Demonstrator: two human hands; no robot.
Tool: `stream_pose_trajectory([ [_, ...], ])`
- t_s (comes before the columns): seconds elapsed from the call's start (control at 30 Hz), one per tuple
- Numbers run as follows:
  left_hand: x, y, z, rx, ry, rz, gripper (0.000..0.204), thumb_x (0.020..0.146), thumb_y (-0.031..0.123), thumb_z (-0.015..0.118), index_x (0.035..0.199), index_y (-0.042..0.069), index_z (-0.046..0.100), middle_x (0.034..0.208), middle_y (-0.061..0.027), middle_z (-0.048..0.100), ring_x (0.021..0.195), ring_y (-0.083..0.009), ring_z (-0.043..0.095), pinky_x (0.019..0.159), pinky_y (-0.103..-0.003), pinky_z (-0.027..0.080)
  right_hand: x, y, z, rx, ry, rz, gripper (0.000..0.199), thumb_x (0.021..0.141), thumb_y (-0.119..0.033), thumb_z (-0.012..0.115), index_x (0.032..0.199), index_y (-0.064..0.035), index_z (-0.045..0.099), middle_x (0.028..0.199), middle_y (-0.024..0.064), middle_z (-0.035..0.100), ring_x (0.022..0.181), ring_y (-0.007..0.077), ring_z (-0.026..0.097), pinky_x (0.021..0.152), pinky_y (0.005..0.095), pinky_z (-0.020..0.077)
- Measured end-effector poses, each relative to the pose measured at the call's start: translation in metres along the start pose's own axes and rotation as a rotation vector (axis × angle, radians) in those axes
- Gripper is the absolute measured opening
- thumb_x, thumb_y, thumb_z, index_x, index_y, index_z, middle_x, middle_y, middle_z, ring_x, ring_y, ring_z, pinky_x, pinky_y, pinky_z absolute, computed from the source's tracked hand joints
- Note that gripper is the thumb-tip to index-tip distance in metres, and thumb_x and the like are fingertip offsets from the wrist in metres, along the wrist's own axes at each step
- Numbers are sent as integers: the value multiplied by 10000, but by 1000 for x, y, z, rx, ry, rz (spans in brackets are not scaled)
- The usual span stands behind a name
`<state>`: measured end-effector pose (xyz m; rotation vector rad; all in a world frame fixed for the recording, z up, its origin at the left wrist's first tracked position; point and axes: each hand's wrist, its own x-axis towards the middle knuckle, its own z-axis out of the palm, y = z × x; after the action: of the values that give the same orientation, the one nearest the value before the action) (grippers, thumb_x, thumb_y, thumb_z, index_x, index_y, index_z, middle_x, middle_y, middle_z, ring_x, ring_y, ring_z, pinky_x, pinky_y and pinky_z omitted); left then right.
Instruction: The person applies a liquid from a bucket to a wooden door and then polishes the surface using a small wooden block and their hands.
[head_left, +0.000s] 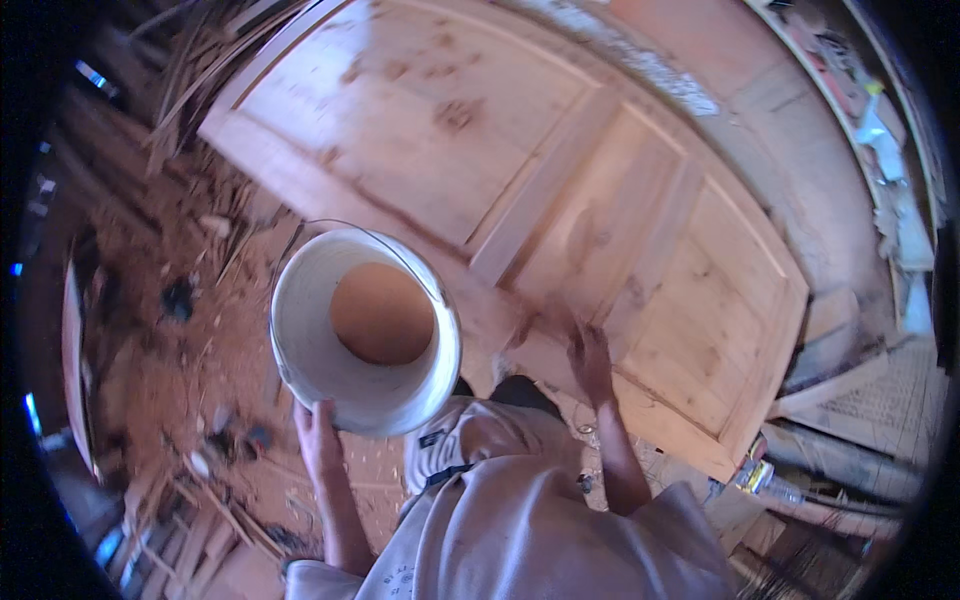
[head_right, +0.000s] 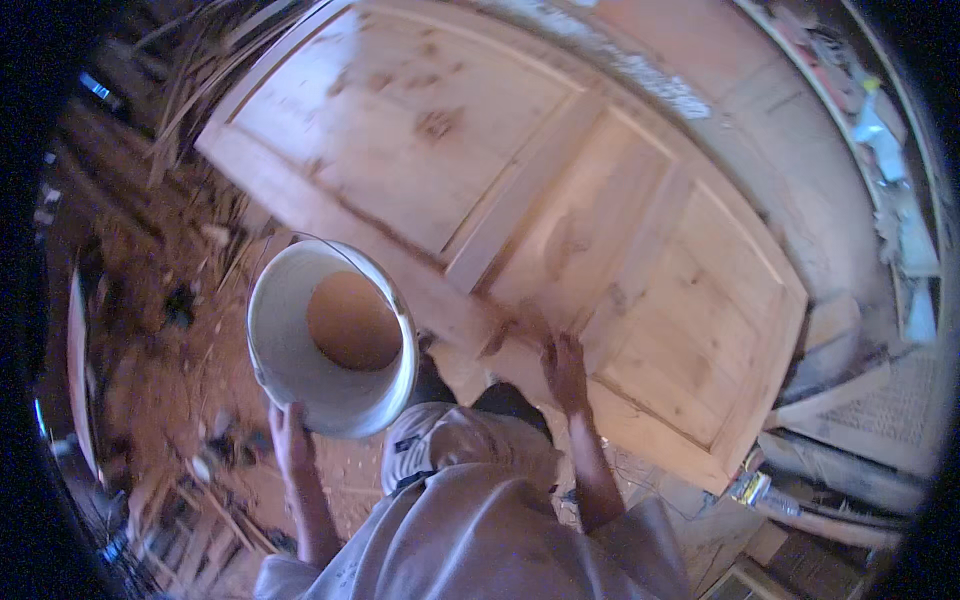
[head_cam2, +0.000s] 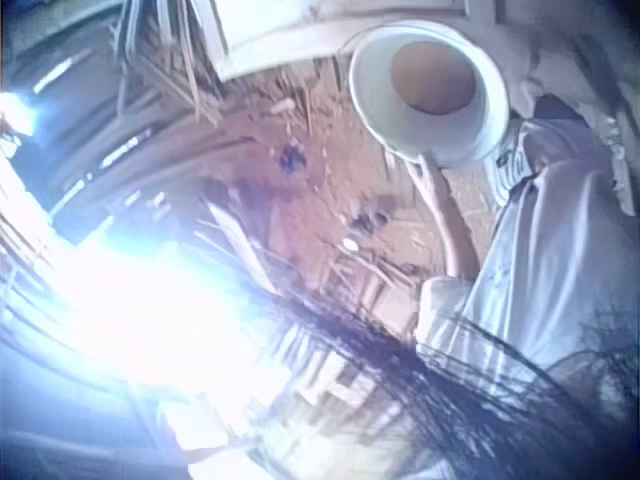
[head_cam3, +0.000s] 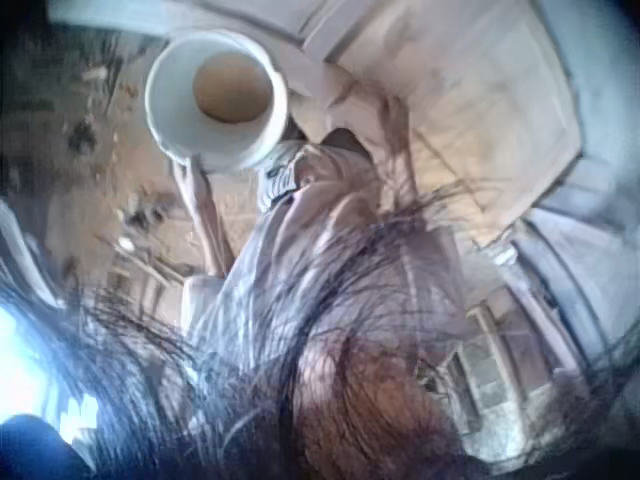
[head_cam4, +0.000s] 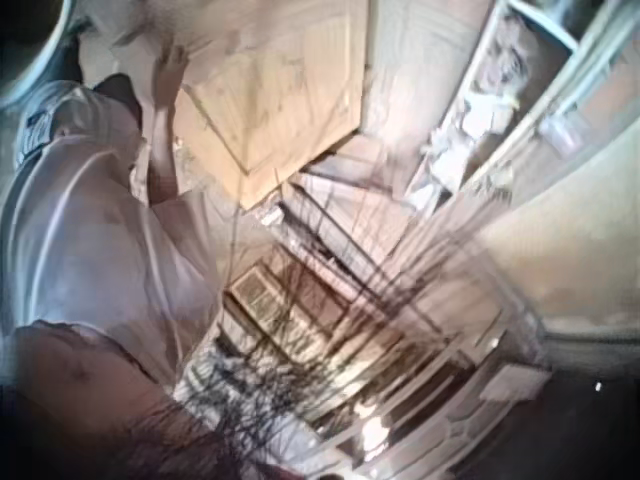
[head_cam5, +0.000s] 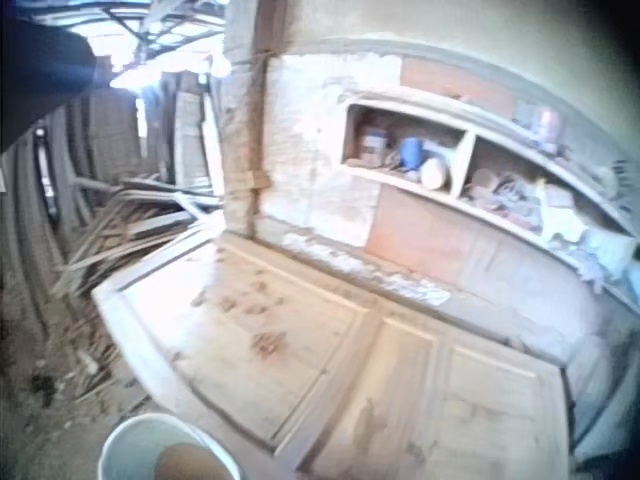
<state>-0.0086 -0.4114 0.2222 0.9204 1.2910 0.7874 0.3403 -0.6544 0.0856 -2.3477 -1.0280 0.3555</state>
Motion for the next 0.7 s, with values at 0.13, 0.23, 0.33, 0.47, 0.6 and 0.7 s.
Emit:
stream_pose_trajectory([
  [0.13,-66,-100,-35,-92,268,-9,428,829,52,501,1247,-35,461,1125,-88,549,1017,-170,508,909,-305,397,20,7,24,3,-107,-141,467,865,-126,572,1302,-17,450,1104,207,511,1026,372,523,831,436,470],
  [0.23,-91,-155,-28,-51,364,-89,432,831,153,529,1247,55,466,1061,-87,557,827,-173,609,565,-301,553,24,9,30,-158,-143,-174,450,867,-108,574,1284,16,459,1058,197,517,986,343,549,799,413,481],
  [0.33,-106,-186,3,-34,342,-142,402,864,141,504,1250,41,454,1098,-103,565,860,-189,617,612,-306,572,27,24,38,-20,-131,-203,448,857,-127,574,1270,18,476,1064,214,510,999,368,509,847,449,463],
  [0.47,-97,-266,4,-41,243,-104,383,872,112,500,1235,2,443,1102,-138,558,899,-226,623,640,-360,597,34,17,41,17,-135,-312,446,858,-121,572,1269,29,484,1062,211,512,994,359,500,866,434,448],
  [0.6,-95,-304,20,-27,239,-248,387,848,158,528,1182,-26,460,1082,-147,551,934,-250,599,705,-419,581,34,20,41,40,-183,-305,452,840,-90,592,1262,41,492,1052,201,513,995,351,499,873,425,436],
  [0.7,-99,-305,34,-9,247,-361,386,829,180,555,1142,-34,483,1021,-130,558,885,-233,578,712,-429,561,38,22,40,70,-175,-314,451,821,-73,614,1244,41,506,1040,192,514,985,348,502,871,429,433],
])
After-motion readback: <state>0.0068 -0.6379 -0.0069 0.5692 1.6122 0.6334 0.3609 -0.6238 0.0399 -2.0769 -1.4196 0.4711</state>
